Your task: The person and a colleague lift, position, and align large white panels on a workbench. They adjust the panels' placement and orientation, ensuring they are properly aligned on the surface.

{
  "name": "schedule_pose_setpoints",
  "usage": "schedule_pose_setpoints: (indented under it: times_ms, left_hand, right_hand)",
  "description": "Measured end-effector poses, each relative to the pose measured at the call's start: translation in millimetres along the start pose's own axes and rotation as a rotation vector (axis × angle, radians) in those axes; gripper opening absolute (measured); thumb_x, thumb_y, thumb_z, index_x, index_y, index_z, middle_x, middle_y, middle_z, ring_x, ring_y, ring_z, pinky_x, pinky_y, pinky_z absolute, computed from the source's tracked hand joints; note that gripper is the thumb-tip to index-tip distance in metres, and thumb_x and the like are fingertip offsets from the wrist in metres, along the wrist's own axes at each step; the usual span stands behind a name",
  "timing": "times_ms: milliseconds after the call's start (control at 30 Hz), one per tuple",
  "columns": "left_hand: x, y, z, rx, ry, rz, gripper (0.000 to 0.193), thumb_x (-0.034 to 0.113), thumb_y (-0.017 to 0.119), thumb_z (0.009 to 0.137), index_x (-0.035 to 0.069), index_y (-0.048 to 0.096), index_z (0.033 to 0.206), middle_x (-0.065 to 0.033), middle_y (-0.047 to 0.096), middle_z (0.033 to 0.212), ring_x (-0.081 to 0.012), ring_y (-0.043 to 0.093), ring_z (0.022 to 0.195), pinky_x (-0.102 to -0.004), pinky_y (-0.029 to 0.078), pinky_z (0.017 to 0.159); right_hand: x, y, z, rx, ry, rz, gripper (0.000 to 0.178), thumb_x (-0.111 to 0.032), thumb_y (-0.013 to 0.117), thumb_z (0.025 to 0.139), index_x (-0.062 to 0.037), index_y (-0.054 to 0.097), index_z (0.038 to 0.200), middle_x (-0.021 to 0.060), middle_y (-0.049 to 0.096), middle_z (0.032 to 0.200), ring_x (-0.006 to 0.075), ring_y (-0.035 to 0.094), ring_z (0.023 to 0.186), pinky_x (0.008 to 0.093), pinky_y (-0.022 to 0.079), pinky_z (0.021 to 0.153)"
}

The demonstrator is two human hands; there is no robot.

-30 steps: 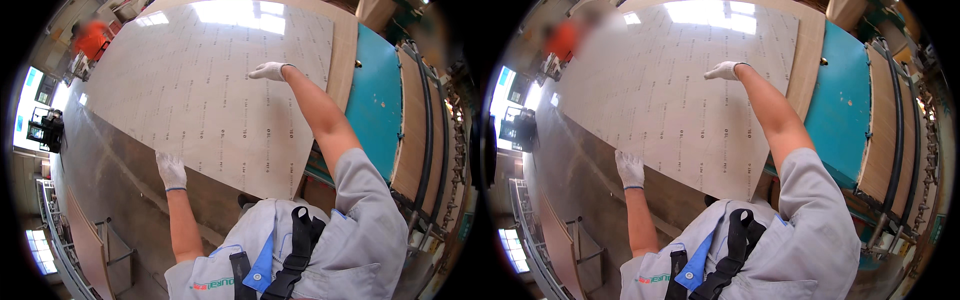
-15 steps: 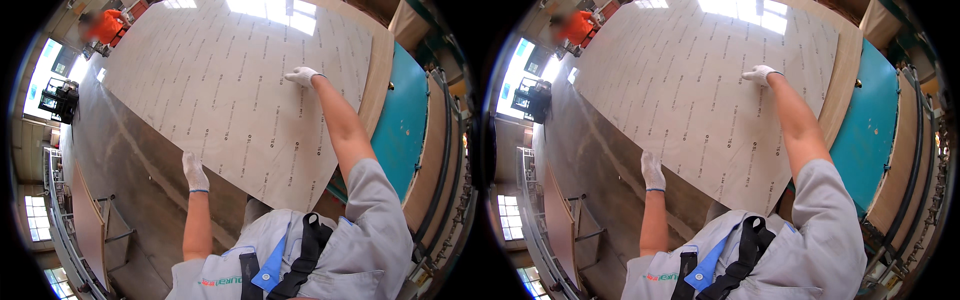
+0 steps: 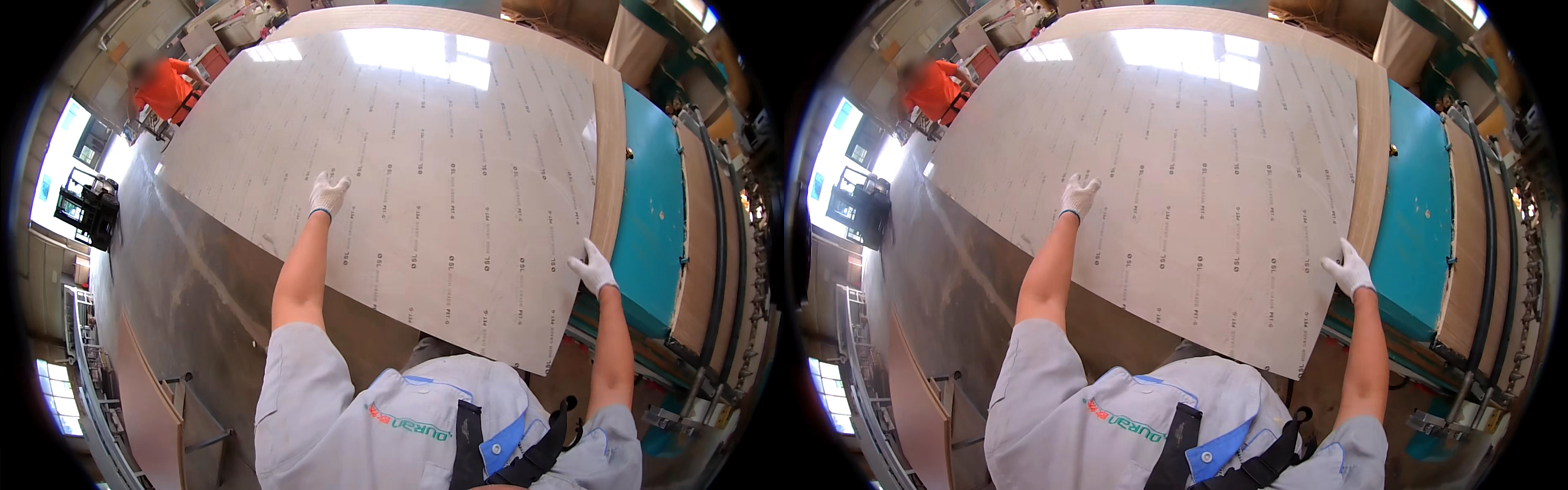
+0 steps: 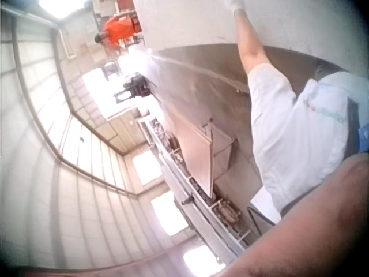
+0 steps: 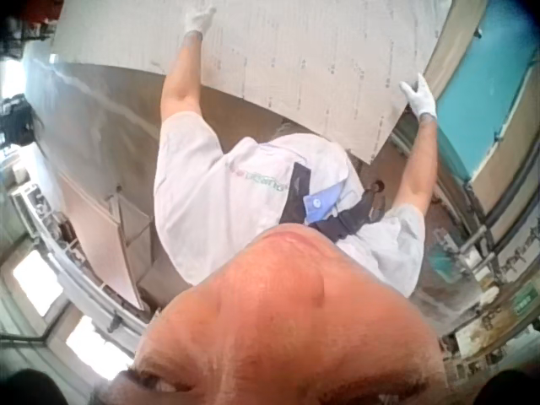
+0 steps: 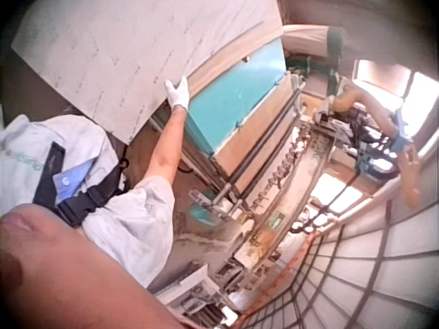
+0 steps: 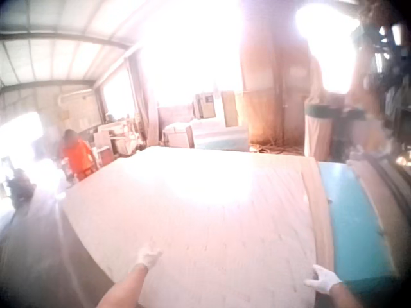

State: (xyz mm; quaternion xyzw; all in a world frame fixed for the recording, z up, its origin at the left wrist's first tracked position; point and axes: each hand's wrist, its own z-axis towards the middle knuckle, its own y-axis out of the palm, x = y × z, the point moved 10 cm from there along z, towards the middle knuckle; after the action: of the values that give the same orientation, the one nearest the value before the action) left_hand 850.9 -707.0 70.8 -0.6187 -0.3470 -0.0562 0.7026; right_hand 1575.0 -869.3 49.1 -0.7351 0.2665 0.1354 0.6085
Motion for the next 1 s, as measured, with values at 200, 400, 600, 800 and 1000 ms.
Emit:
schedule_pose_setpoints:
  times_ms: [200, 400, 600, 800, 1000]
  left_hand:
    - [-8, 1, 19, -0.225, -0.021, 0.373, 0.085, 0.058, 0.069, 0.089, 0.003, 0.048, 0.15, -0.0191, 0.055, 0.151, -0.0345, 0.05, 0.142, -0.0436, 0.041, 0.116]
    - [-18, -2, 12, -0.293, 0.062, 0.523, 0.079, 0.061, 0.066, 0.089, 0.006, 0.053, 0.144, -0.0138, 0.06, 0.144, -0.031, 0.053, 0.138, -0.045, 0.04, 0.114]
    - [-15, -2, 14, -0.277, 0.117, 0.515, 0.078, 0.059, 0.067, 0.088, 0.006, 0.053, 0.144, -0.0156, 0.062, 0.142, -0.0333, 0.054, 0.137, -0.044, 0.041, 0.114]
    - [-18, -1, 13, -0.273, 0.122, 0.499, 0.078, 0.061, 0.066, 0.088, 0.007, 0.053, 0.142, -0.0144, 0.062, 0.14, -0.032, 0.055, 0.134, -0.0448, 0.039, 0.113]
    - [-19, 3, 12, -0.253, 0.13, 0.528, 0.078, 0.062, 0.066, 0.087, 0.008, 0.053, 0.142, -0.0144, 0.062, 0.139, -0.0314, 0.055, 0.134, -0.0456, 0.039, 0.113]
  right_hand:
    - [5, 49, -68, 0.187, 0.109, -0.071, 0.098, -0.046, 0.077, 0.084, 0.0054, 0.035, 0.156, 0.0261, 0.026, 0.167, 0.037, 0.027, 0.155, 0.0399, 0.026, 0.126]
    - [-4, 70, -80, 0.412, 0.147, -0.066, 0.094, -0.041, 0.075, 0.088, 0.0047, 0.032, 0.158, 0.0256, 0.024, 0.168, 0.0371, 0.024, 0.156, 0.0401, 0.023, 0.127]
    - [7, 74, -78, 0.447, 0.139, -0.115, 0.091, -0.041, 0.075, 0.089, 0.0028, 0.033, 0.158, 0.0241, 0.027, 0.168, 0.0365, 0.027, 0.155, 0.0403, 0.025, 0.126]
    - [9, 74, -77, 0.443, 0.148, -0.108, 0.089, -0.041, 0.074, 0.09, 0.0024, 0.034, 0.158, 0.0237, 0.027, 0.168, 0.0362, 0.027, 0.155, 0.0407, 0.025, 0.126]
    - [10, 72, -76, 0.445, 0.149, -0.114, 0.088, -0.042, 0.072, 0.091, 0.0027, 0.035, 0.157, 0.0239, 0.028, 0.167, 0.0366, 0.028, 0.155, 0.0416, 0.025, 0.126]
